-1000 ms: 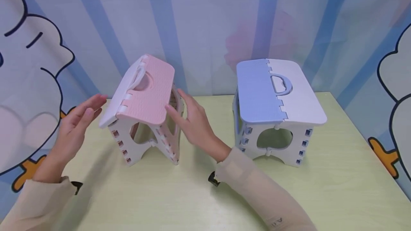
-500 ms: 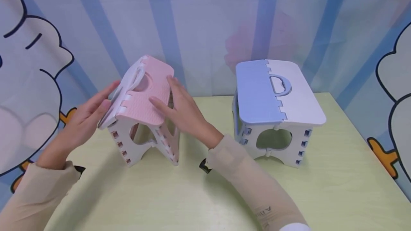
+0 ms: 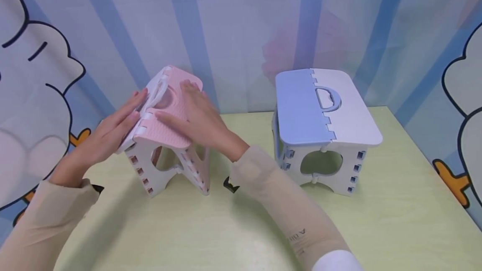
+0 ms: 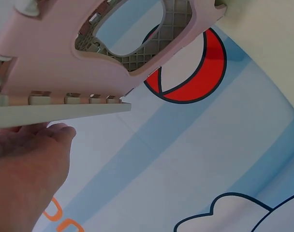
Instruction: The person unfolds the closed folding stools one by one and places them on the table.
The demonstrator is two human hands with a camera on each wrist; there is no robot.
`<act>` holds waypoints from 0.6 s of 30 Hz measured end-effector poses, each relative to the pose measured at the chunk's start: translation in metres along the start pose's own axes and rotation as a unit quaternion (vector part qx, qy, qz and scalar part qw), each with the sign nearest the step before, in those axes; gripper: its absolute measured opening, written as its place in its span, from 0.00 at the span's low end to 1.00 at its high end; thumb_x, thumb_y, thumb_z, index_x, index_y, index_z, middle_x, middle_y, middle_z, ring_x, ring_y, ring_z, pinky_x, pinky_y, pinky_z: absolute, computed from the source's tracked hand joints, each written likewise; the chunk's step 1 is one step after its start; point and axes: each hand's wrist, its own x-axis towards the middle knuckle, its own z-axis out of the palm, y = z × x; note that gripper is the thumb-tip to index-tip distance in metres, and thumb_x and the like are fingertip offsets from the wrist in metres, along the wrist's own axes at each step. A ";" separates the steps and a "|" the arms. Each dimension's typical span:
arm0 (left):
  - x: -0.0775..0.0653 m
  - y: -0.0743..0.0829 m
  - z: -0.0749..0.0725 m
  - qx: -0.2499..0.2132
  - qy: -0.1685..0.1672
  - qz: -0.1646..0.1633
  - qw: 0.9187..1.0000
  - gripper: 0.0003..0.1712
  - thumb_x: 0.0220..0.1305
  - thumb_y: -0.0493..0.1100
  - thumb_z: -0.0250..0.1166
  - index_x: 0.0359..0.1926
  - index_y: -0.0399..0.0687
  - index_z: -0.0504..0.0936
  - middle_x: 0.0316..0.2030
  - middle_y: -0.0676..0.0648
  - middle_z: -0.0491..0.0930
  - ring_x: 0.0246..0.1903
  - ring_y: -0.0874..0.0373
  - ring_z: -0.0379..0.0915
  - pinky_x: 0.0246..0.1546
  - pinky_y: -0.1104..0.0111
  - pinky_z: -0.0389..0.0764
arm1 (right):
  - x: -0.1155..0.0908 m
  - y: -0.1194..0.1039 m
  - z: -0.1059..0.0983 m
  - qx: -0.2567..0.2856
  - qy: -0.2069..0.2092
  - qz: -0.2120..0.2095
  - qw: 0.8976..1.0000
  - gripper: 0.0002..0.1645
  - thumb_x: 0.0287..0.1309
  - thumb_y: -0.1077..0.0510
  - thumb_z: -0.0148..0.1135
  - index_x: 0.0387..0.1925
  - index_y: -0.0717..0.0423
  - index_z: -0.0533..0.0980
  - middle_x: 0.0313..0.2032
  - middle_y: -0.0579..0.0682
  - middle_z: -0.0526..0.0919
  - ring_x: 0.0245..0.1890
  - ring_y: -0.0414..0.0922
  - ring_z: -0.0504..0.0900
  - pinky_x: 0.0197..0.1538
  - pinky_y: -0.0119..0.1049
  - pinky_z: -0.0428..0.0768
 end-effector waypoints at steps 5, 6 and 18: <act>0.010 0.003 -0.004 -0.002 -0.036 -0.023 0.999 0.34 0.80 0.54 0.40 0.80 0.64 0.39 0.78 0.58 0.27 0.75 0.61 0.17 0.68 0.35 0.30 | 0.009 -0.006 0.004 -0.029 -0.018 0.015 0.999 0.61 0.64 0.26 0.50 0.79 0.56 0.36 0.79 0.50 0.35 0.76 0.37 0.32 0.75 0.35 0.37; 0.011 0.003 -0.005 -0.004 -0.042 -0.024 0.999 0.34 0.79 0.55 0.39 0.80 0.64 0.38 0.78 0.58 0.27 0.74 0.61 0.17 0.68 0.34 0.29 | 0.011 -0.006 0.004 -0.033 -0.021 0.018 0.999 0.61 0.64 0.25 0.50 0.79 0.56 0.36 0.78 0.50 0.35 0.76 0.38 0.32 0.75 0.35 0.36; 0.016 -0.009 -0.002 -0.034 -0.050 0.003 0.998 0.38 0.78 0.53 0.42 0.80 0.65 0.33 0.77 0.58 0.23 0.74 0.58 0.14 0.68 0.36 0.27 | 0.020 0.000 0.008 -0.038 -0.047 0.018 0.998 0.61 0.65 0.26 0.49 0.79 0.58 0.36 0.78 0.52 0.32 0.76 0.40 0.29 0.75 0.39 0.34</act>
